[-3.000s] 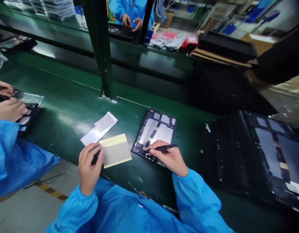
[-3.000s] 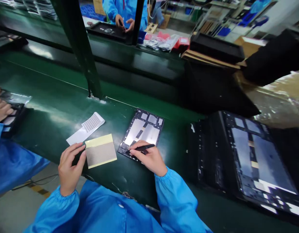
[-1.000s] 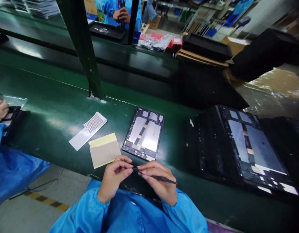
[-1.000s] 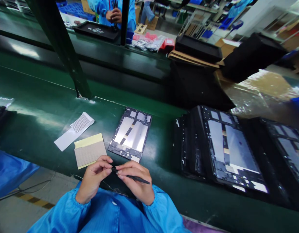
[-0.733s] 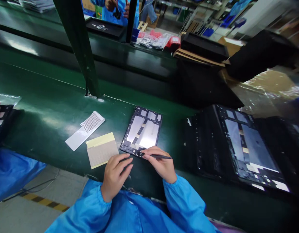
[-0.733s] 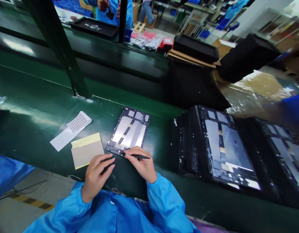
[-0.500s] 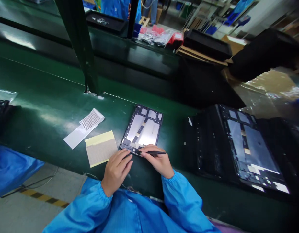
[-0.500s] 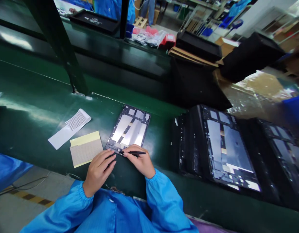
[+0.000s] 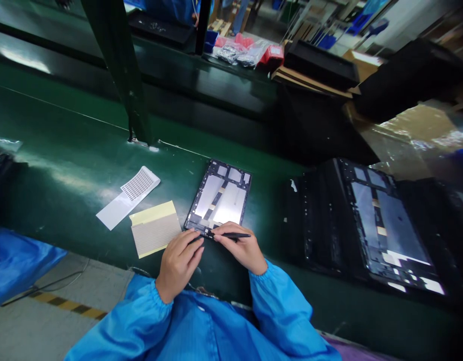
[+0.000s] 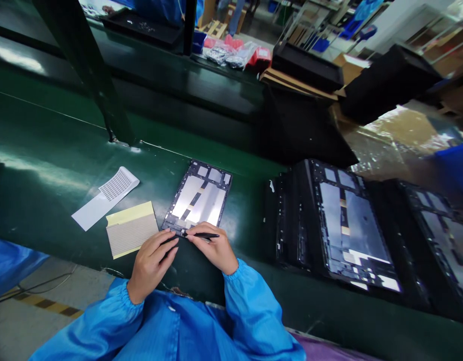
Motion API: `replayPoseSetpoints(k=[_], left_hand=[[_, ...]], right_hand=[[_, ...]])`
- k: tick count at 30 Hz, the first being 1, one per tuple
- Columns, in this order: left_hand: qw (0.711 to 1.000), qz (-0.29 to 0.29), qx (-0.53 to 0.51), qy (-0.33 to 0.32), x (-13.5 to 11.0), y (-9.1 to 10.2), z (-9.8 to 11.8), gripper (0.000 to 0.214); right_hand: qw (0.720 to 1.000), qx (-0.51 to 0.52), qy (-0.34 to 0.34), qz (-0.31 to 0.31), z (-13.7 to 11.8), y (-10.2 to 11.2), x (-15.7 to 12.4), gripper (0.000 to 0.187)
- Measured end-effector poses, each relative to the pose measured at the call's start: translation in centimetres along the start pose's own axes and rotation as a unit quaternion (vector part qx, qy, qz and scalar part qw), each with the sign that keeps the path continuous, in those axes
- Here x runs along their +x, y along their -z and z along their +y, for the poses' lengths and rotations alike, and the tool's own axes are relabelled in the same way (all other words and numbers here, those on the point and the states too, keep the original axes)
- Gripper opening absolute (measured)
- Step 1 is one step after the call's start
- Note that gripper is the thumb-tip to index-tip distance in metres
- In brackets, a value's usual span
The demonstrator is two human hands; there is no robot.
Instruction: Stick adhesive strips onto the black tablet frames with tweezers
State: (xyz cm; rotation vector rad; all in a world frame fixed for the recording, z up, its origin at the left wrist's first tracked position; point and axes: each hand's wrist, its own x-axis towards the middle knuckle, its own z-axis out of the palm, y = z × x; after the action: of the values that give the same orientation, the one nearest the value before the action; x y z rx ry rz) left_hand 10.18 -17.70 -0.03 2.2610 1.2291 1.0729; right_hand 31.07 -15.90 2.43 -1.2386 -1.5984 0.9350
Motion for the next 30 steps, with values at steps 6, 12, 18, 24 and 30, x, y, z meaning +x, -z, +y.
replayPoseSetpoints(k=[6,12,18,24,30], left_hand=[[1.000,0.000,-0.010,0.004,0.1,-0.1,-0.1,0.030],[1.000,0.009,-0.021,-0.012,-0.2,1.0,0.5,0.031],[0.989,0.113,0.087,0.048,-1.6,5.7,-3.1,0.032],[0.953,0.097,0.234,0.163,-2.0,8.3,-8.0,0.036],[0.959,0.087,0.195,0.187,-1.8,8.0,-8.1,0.014]], right_hand=[[1.000,-0.001,0.007,-0.009,-0.1,-0.1,0.3,0.009],[0.999,0.032,-0.009,0.020,0.0,0.1,0.2,0.008],[0.990,0.121,-0.030,0.067,-0.2,0.6,1.2,0.007],[0.994,0.094,0.043,-0.041,-3.0,-3.4,4.5,0.006],[0.982,0.105,0.071,-0.142,-3.9,-8.0,7.0,0.008]])
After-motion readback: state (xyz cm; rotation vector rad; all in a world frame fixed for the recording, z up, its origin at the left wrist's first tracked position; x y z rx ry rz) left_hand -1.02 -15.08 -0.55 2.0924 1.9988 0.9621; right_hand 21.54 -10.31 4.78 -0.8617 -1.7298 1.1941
